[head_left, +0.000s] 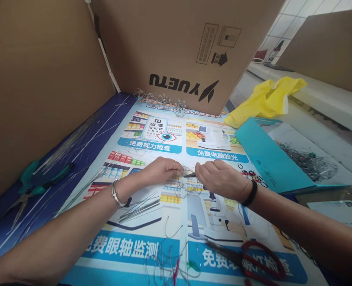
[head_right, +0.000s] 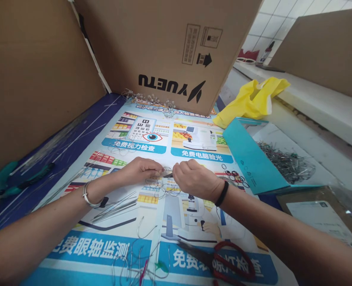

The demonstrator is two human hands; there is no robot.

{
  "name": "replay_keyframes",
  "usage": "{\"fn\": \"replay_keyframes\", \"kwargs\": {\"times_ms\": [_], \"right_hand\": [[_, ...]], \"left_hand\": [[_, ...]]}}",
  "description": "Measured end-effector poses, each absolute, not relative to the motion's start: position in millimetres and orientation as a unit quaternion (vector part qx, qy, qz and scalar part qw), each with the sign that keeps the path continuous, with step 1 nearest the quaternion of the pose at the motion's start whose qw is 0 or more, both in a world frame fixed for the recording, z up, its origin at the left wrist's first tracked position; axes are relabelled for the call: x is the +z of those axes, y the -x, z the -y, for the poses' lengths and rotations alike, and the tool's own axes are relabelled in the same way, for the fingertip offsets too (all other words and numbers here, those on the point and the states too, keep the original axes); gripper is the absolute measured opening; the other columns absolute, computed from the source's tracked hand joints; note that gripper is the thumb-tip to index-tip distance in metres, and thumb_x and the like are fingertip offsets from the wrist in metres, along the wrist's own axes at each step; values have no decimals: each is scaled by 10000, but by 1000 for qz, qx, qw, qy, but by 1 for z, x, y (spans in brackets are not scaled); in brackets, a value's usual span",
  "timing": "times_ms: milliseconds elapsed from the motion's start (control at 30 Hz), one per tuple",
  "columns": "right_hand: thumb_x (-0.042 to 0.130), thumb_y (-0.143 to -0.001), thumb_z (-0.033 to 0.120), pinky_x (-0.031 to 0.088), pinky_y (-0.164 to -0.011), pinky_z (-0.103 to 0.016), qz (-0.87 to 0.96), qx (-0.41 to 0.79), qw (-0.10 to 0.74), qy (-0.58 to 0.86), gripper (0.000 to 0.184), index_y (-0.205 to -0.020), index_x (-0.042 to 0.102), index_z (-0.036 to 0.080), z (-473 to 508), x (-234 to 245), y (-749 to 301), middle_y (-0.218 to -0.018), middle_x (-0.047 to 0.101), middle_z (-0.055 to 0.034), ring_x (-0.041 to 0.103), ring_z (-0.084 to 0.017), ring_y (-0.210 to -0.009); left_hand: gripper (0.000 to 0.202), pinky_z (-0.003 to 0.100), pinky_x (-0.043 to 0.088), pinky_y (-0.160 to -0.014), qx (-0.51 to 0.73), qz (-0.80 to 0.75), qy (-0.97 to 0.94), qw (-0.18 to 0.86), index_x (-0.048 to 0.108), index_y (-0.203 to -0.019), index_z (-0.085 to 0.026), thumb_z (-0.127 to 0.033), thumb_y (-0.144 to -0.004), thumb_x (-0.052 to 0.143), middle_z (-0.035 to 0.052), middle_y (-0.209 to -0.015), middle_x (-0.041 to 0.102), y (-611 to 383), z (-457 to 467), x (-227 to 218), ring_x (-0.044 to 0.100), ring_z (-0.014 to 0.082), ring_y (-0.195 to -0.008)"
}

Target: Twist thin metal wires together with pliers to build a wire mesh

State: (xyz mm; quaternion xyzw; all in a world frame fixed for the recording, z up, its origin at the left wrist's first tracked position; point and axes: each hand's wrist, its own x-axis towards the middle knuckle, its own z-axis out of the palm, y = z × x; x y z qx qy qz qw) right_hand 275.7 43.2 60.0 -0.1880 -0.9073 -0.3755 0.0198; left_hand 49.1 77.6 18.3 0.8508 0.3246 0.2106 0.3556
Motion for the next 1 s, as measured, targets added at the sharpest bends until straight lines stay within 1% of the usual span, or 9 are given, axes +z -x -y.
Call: {"fn": "replay_keyframes", "kwargs": {"times_ms": [133,267,333,433,533,633,700,867,1000], "right_hand": [[398,-884,83,175,-563,-341,916,-356,16,185,219,-849,606,141,-43,62,-277,-701,567,-39,390,-145,-625],[407,-889,95,190,-585,-335,920,-336,29,200,211,-850,607,148,-49,61,-281,-682,560,-29,378,-147,-635],[433,-888,115,200,-604,-330,915,-327,43,231,184,-862,612,146,-54,56,-285,-666,549,-25,376,-152,-647],[459,-886,141,204,-625,-327,904,-311,56,290,160,-884,618,151,-59,47,-291,-666,542,-25,380,-161,-679],[459,-884,140,194,-627,-325,894,-292,66,335,161,-847,614,163,-62,37,-294,-666,539,-25,370,-163,-686],[462,-877,139,184,-626,-327,888,-276,74,361,177,-767,597,173,-62,31,-293,-646,528,-25,357,-166,-679],[460,-873,131,183,-629,-327,886,-273,79,367,187,-747,591,175,-61,29,-291,-640,525,-25,353,-167,-678],[442,-878,121,186,-640,-327,883,-275,90,371,200,-761,596,172,-59,26,-290,-640,522,-24,349,-165,-682],[439,-885,131,190,-648,-326,883,-276,100,367,199,-766,594,173,-57,24,-290,-644,520,-21,350,-162,-683]], "left_hand": [[194,215,403,-653,212,-321,-855,347,647,-779,-189,-153,-804,459,-23,-777,669,-49,-78,16,568,100,-719],[198,231,417,-705,212,-314,-856,350,643,-826,-189,-147,-815,450,-11,-840,675,-49,-78,16,576,110,-766],[187,242,418,-719,209,-309,-861,346,628,-816,-185,-149,-822,444,-4,-850,668,-49,-77,18,573,116,-781],[146,244,413,-682,213,-322,-859,337,592,-789,-179,-151,-814,451,0,-825,645,-49,-76,20,558,116,-745],[108,238,412,-628,220,-355,-840,346,560,-847,-186,-156,-796,469,-3,-798,627,-50,-74,20,547,111,-686],[148,239,420,-617,221,-373,-828,356,526,-914,-197,-154,-783,472,0,-812,627,-51,-73,17,553,116,-678],[178,243,425,-621,224,-378,-828,349,511,-936,-203,-144,-774,466,1,-834,628,-52,-72,16,556,119,-684],[229,241,416,-622,216,-379,-842,317,528,-957,-207,-118,-760,450,-1,-843,625,-53,-71,18,547,118,-685],[178,234,395,-615,205,-381,-854,290,555,-929,-211,-149,-787,468,-8,-822,613,-54,-69,19,527,113,-678]]}}
